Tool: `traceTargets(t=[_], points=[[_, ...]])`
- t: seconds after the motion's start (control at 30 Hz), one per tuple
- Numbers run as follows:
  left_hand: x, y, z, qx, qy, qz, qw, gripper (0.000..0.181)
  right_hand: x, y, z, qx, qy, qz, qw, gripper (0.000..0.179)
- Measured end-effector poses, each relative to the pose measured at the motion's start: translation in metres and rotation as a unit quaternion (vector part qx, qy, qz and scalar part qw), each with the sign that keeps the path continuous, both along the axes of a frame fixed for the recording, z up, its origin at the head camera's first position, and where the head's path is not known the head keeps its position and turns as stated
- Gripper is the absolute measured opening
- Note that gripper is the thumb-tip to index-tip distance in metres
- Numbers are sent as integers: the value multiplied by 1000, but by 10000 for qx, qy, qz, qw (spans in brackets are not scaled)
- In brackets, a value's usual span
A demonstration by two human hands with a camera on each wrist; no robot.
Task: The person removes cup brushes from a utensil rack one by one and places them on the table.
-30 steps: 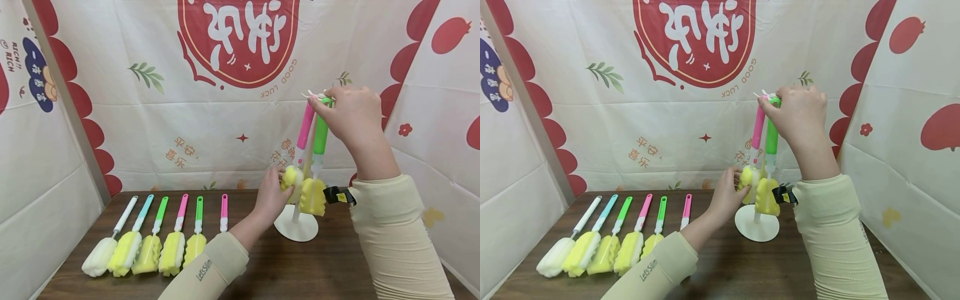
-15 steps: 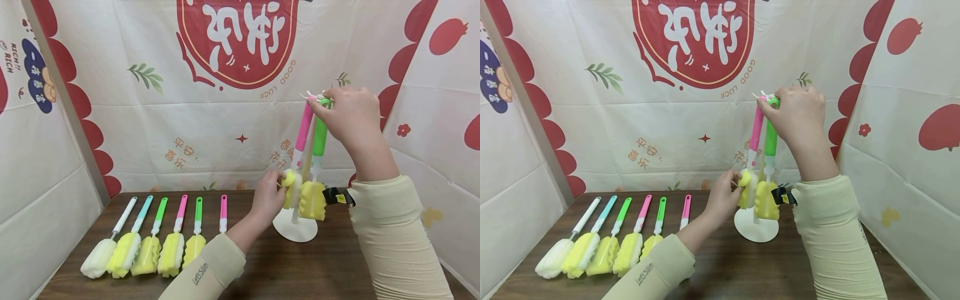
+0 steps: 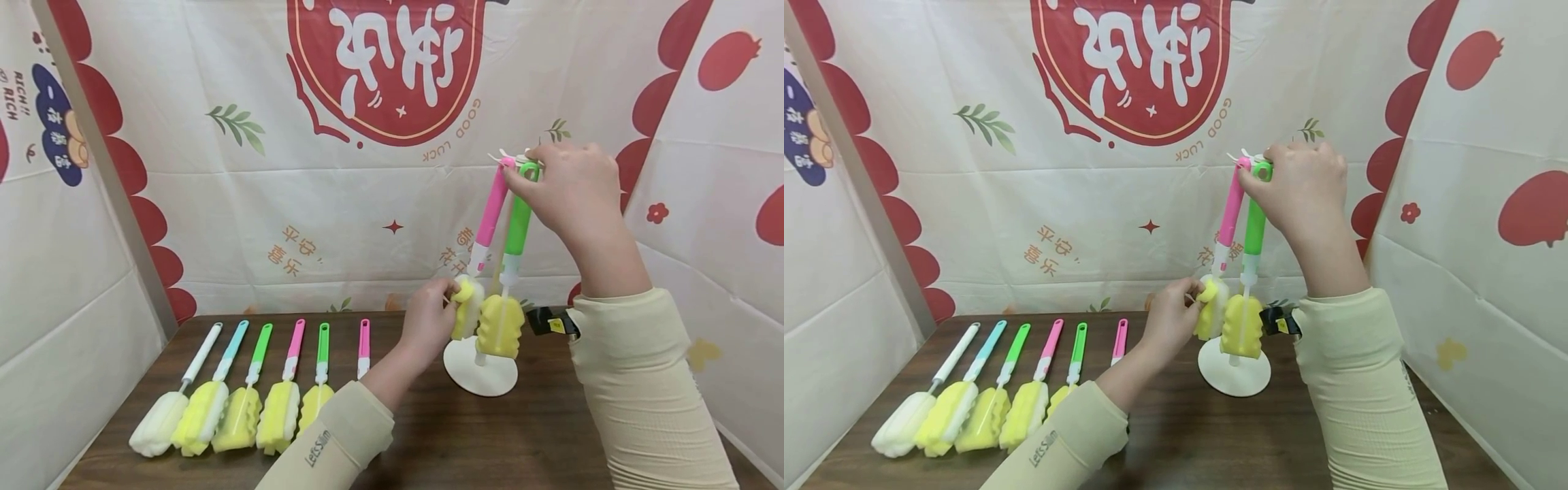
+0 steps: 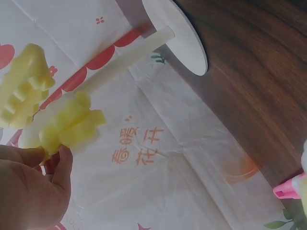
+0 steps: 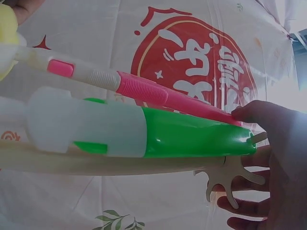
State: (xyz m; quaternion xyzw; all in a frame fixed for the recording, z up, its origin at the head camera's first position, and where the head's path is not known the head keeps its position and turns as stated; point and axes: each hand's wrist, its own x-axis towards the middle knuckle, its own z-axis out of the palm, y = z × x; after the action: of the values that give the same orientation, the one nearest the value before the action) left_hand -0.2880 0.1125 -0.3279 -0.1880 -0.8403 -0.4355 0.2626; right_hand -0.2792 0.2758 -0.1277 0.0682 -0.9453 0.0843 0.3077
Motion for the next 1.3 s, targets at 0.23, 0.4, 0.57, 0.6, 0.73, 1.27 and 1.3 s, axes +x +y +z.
traceTargets(t=[0.23, 0.4, 0.57, 0.6, 0.73, 1.27, 1.3], points=[[0, -5, 4, -118, 4, 96, 9999, 15, 2, 1, 0, 36, 72, 96, 9999, 60], [0, -9, 6, -210, 172, 185, 9995, 15, 3, 1, -1, 16, 46, 101, 9999, 57], [1, -12, 7, -338, 349, 300, 9984, 14, 2, 0, -1, 14, 48, 93, 9999, 56], [2, -13, 7, -349, 398, 313, 9981, 14, 3, 0, -1, 10, 44, 94, 9999, 56], [4, -15, 7, -323, 466, 301, 9979, 14, 3, 0, -2, 10, 29, 88, 10000, 54], [20, -32, 10, 149, -103, 62, 9998, 20, 2, 1, -2, 10, 87, 105, 9999, 53], [22, -33, 10, 172, -115, 48, 9998, 21, 2, 2, -3, 5, 84, 101, 9999, 53]])
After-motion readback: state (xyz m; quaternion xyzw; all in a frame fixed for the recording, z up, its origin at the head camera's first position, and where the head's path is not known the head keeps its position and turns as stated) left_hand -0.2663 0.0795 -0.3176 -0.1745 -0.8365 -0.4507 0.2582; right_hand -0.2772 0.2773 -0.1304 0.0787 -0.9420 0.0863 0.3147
